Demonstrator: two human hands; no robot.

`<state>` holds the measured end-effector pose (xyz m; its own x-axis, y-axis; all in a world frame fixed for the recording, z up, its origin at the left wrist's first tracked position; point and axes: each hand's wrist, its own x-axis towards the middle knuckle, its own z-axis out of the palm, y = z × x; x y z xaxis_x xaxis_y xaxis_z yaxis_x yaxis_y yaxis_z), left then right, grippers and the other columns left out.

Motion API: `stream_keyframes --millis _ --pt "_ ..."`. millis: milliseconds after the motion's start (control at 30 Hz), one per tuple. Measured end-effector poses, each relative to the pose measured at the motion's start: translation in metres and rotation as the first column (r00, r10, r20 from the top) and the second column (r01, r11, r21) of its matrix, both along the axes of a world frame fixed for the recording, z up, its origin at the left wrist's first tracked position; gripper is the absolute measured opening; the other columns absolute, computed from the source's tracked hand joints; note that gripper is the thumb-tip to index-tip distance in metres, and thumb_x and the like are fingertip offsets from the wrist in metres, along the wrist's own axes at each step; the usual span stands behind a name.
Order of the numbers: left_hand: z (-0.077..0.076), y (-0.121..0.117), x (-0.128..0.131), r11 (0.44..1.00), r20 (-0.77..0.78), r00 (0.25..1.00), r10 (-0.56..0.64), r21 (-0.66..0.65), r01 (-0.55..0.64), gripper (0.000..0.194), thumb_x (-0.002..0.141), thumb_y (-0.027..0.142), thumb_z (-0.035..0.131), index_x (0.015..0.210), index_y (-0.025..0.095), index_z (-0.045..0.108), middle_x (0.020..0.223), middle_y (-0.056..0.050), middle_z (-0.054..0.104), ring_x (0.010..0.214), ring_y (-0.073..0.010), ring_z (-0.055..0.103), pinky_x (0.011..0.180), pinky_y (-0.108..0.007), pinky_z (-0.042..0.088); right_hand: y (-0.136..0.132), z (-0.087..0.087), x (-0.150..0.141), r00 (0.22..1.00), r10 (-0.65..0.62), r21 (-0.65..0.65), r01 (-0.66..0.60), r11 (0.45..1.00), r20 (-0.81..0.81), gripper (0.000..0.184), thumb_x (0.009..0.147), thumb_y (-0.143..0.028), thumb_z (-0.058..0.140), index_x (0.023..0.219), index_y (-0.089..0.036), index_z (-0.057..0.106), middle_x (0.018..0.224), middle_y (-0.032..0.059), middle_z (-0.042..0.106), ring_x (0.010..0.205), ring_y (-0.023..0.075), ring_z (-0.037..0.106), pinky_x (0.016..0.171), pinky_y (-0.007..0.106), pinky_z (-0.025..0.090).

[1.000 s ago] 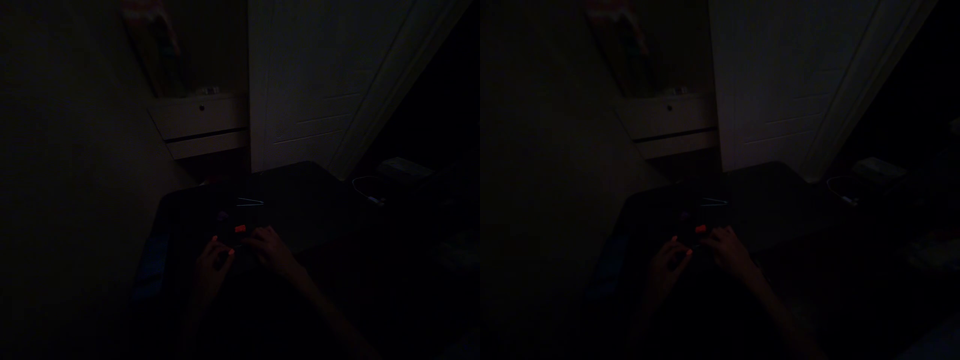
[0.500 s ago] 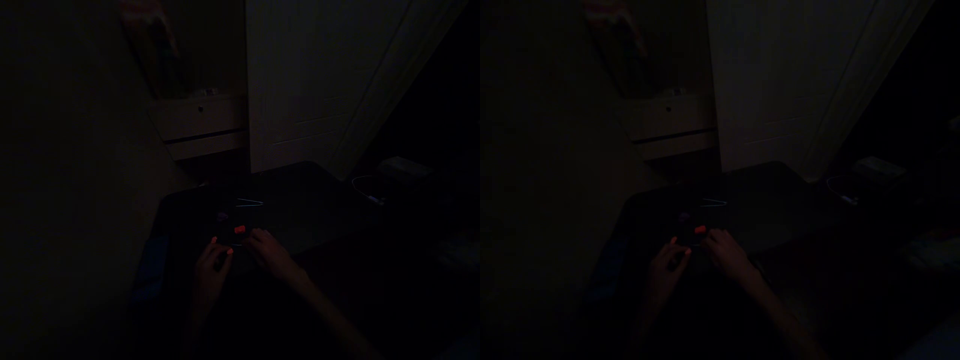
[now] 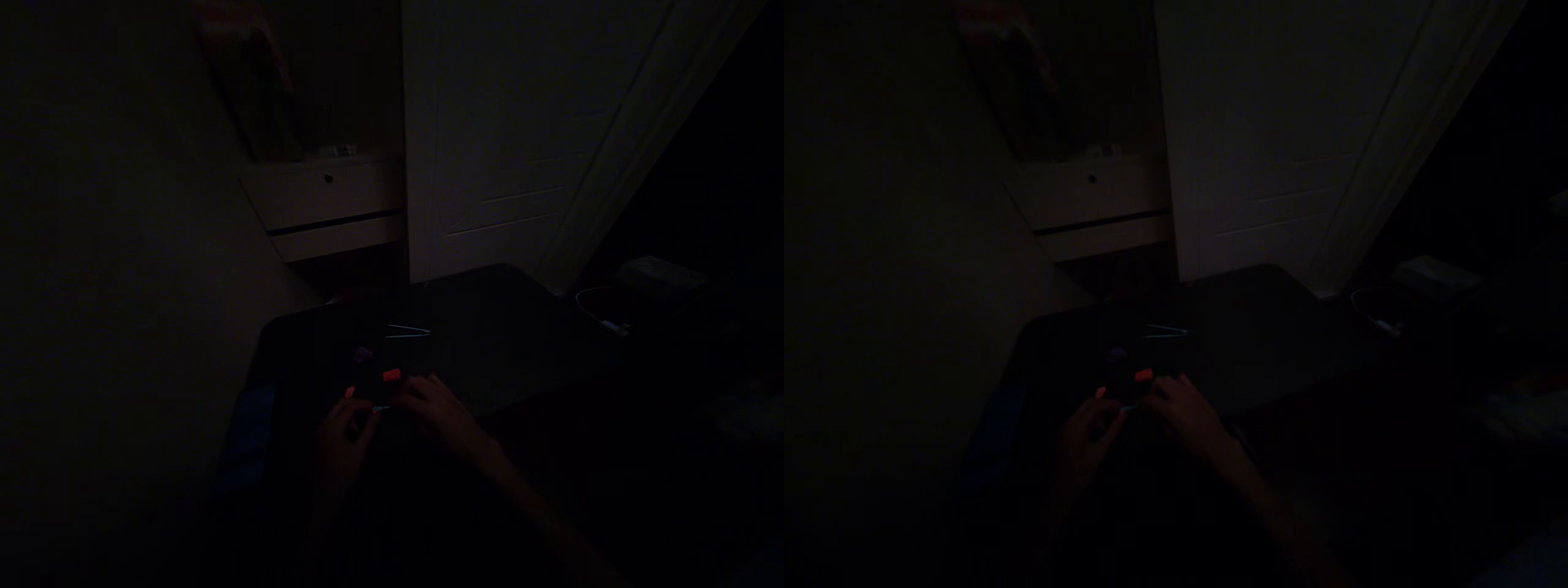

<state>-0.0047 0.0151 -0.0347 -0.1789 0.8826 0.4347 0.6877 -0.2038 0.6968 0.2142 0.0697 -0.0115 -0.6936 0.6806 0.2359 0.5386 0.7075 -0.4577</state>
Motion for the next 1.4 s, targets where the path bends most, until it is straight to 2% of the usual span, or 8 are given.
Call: stream_keyframes --millis 167,367,600,767,967,1200,1400 --pt "-0.001 0.000 -0.001 1.000 -0.011 0.999 -0.031 -0.005 0.031 0.018 0.091 0.040 0.068 0.085 0.026 0.078 0.090 -0.004 0.079 0.103 -0.0272 0.075 0.081 -0.038 0.061 0.002 0.003 0.000 0.999 0.052 0.009 -0.052 0.999 0.007 0.040 0.101 -0.007 0.057 0.135 -0.028 0.067 0.130 0.0091 0.065 0.123 0.0244 0.058 0.114 0.049 0.036" --pt "-0.001 -0.001 -0.003 0.999 0.006 0.999 -0.043 0.000 0.043 0.017 0.091 0.038 0.069 0.088 0.025 0.080 0.088 -0.004 0.078 0.083 -0.0226 0.075 0.074 -0.035 0.061 0.007 0.006 -0.005 0.997 0.079 0.045 -0.079 0.996 -0.008 0.041 0.100 -0.004 0.056 0.132 -0.027 0.069 0.135 0.0102 0.063 0.124 0.0249 0.056 0.111 0.049 0.038" --pt "-0.003 -0.002 -0.003 0.999 0.014 0.999 -0.032 -0.008 0.032 0.017 0.091 0.038 0.069 0.088 0.025 0.080 0.091 -0.006 0.078 0.108 -0.0284 0.075 0.082 -0.037 0.060 0.010 0.009 -0.009 0.996 0.085 0.074 -0.087 0.993 0.030 0.047 0.097 -0.002 0.059 0.133 -0.030 0.071 0.135 0.0111 0.062 0.122 0.0265 0.056 0.110 0.054 0.037" --pt "-0.004 -0.002 -0.003 1.000 0.005 1.000 -0.028 -0.010 0.028 0.018 0.092 0.039 0.069 0.087 0.025 0.079 0.092 -0.006 0.078 0.105 -0.0280 0.076 0.082 -0.037 0.060 0.010 0.003 -0.008 0.999 0.034 0.071 -0.033 0.997 -0.016 0.046 0.094 0.000 0.060 0.127 -0.029 0.074 0.130 0.0104 0.063 0.121 0.0267 0.055 0.110 0.054 0.036" --pt "-0.007 -0.001 -0.005 0.999 0.010 0.999 -0.038 0.001 0.038 0.019 0.093 0.038 0.068 0.088 0.025 0.080 0.091 -0.006 0.079 0.111 -0.0295 0.074 0.079 -0.036 0.060 0.012 -0.001 -0.007 0.998 -0.012 0.025 0.014 1.000 -0.059 0.047 0.093 0.002 0.059 0.127 -0.028 0.073 0.126 0.0100 0.064 0.116 0.0269 0.054 0.107 0.050 0.037" --pt "-0.006 -0.002 -0.004 0.999 0.034 0.998 -0.049 -0.022 0.050 0.020 0.093 0.042 0.068 0.089 0.026 0.081 0.095 -0.006 0.080 0.120 -0.0318 0.071 0.084 -0.038 0.061 0.009 0.005 -0.010 0.995 0.046 0.017 -0.045 0.999 -0.085 0.043 0.098 -0.001 0.057 0.127 -0.029 0.073 0.130 0.0087 0.065 0.119 0.0249 0.055 0.105 0.044 0.036" --pt "-0.007 -0.001 -0.003 0.999 0.055 0.998 -0.036 -0.032 0.037 0.024 0.094 0.044 0.067 0.087 0.026 0.080 0.096 -0.007 0.080 0.120 -0.0324 0.071 0.085 -0.040 0.061 0.011 -0.002 -0.008 0.995 -0.013 0.003 0.013 1.000 -0.100 0.045 0.095 0.000 0.058 0.125 -0.029 0.074 0.126 0.0079 0.065 0.118 0.0253 0.056 0.104 0.045 0.035"
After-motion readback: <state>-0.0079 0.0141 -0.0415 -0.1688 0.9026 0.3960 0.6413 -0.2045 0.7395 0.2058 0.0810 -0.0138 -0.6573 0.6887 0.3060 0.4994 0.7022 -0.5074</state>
